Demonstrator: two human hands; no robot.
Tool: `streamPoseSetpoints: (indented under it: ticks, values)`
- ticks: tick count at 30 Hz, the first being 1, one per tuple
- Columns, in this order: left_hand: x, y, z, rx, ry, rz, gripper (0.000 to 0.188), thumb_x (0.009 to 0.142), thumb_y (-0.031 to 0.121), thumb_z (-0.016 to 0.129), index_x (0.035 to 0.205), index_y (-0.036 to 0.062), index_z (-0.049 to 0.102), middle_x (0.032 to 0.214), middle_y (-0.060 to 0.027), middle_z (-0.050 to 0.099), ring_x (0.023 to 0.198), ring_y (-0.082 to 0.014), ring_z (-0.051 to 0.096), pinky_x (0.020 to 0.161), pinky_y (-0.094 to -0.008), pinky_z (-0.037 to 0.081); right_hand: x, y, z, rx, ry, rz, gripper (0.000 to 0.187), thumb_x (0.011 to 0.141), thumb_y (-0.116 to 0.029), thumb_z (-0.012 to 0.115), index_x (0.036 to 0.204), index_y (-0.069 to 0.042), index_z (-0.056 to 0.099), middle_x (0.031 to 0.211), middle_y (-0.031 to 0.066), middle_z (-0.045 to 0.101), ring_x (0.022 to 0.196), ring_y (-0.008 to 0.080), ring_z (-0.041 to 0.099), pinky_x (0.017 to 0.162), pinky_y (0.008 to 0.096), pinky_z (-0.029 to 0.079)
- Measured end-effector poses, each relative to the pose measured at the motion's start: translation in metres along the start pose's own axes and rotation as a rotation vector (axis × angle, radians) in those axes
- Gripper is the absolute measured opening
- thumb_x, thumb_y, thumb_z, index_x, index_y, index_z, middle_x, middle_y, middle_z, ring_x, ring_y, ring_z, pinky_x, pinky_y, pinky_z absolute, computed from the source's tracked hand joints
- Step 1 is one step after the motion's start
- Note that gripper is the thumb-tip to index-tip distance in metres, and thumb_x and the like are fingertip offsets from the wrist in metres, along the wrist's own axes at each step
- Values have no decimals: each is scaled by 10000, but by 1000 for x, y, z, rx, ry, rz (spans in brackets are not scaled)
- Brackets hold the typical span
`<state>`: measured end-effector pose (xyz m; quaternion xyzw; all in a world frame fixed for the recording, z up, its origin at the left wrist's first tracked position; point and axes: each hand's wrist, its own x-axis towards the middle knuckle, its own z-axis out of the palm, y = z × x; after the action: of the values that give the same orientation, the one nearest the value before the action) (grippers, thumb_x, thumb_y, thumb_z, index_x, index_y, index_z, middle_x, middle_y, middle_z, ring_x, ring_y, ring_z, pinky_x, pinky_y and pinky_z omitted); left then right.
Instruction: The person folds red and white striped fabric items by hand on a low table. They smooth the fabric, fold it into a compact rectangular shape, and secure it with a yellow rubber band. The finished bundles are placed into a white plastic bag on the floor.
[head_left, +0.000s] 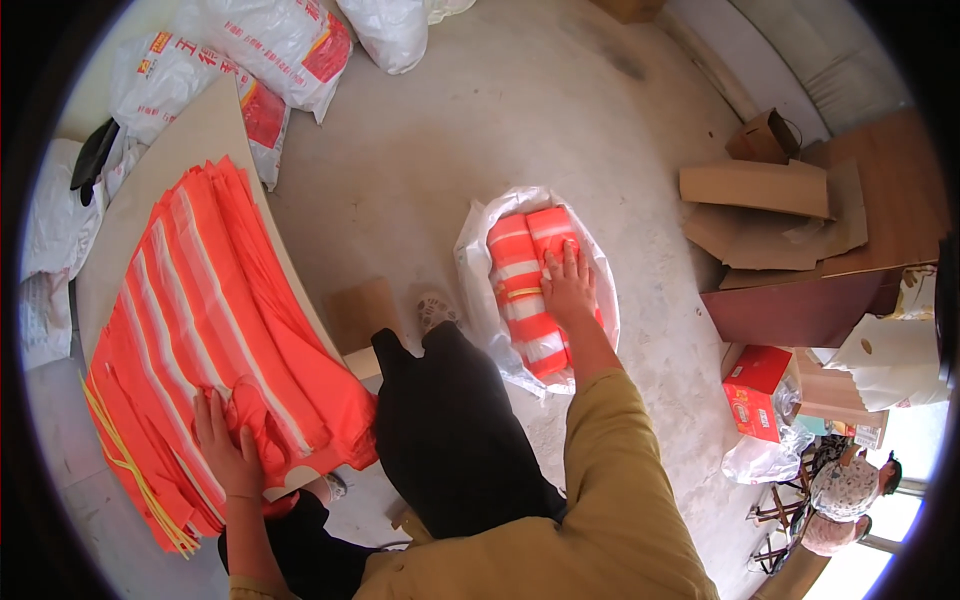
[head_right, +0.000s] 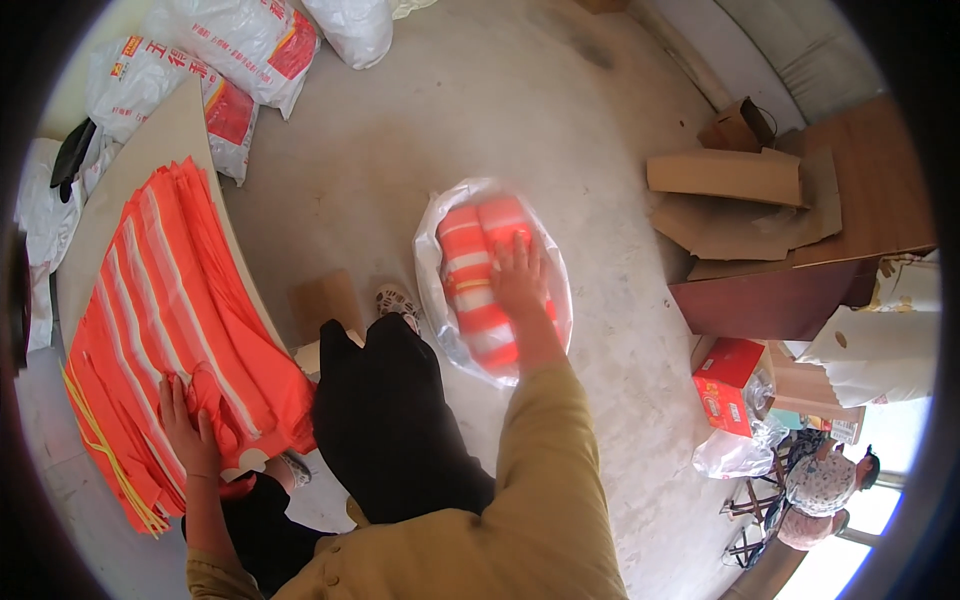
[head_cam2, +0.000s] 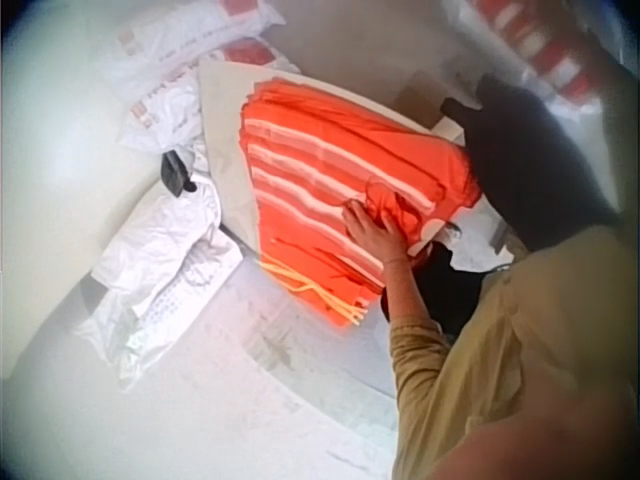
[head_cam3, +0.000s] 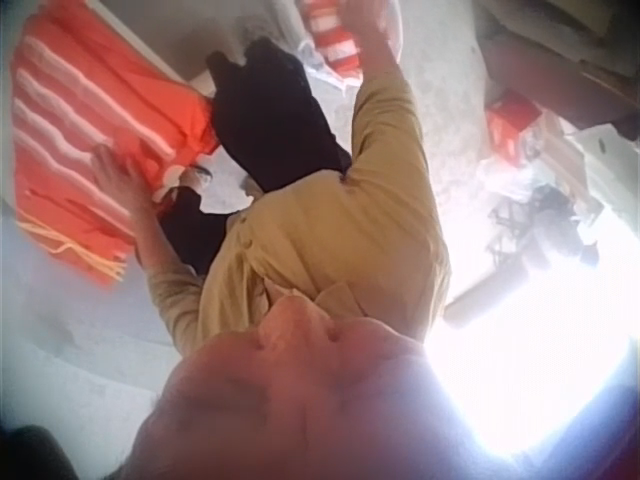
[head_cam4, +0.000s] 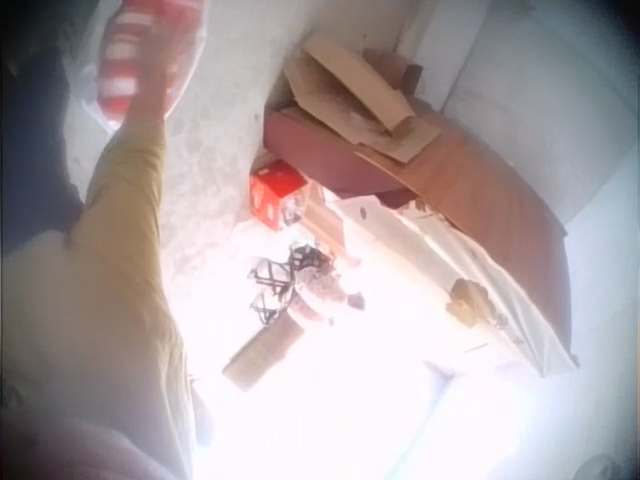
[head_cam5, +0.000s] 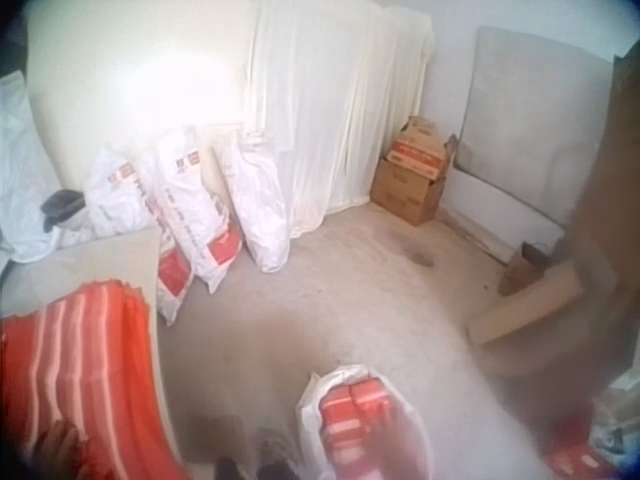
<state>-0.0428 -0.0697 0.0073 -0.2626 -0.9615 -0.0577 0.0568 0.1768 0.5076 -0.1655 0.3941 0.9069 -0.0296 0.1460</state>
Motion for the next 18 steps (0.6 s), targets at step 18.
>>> streamPoseSetpoints:
  ticks: [18]
  values:
    - [0,3,-6,-68,71,20,678,897,239,694,1524,67,502,1605,-220,433,1488,-423,394,1224,-532,307,-109,-15,14,110,45,-239,793,954,-506,647,1606,-136,387,1730,177,172,1593,460,117,1218,717,186]
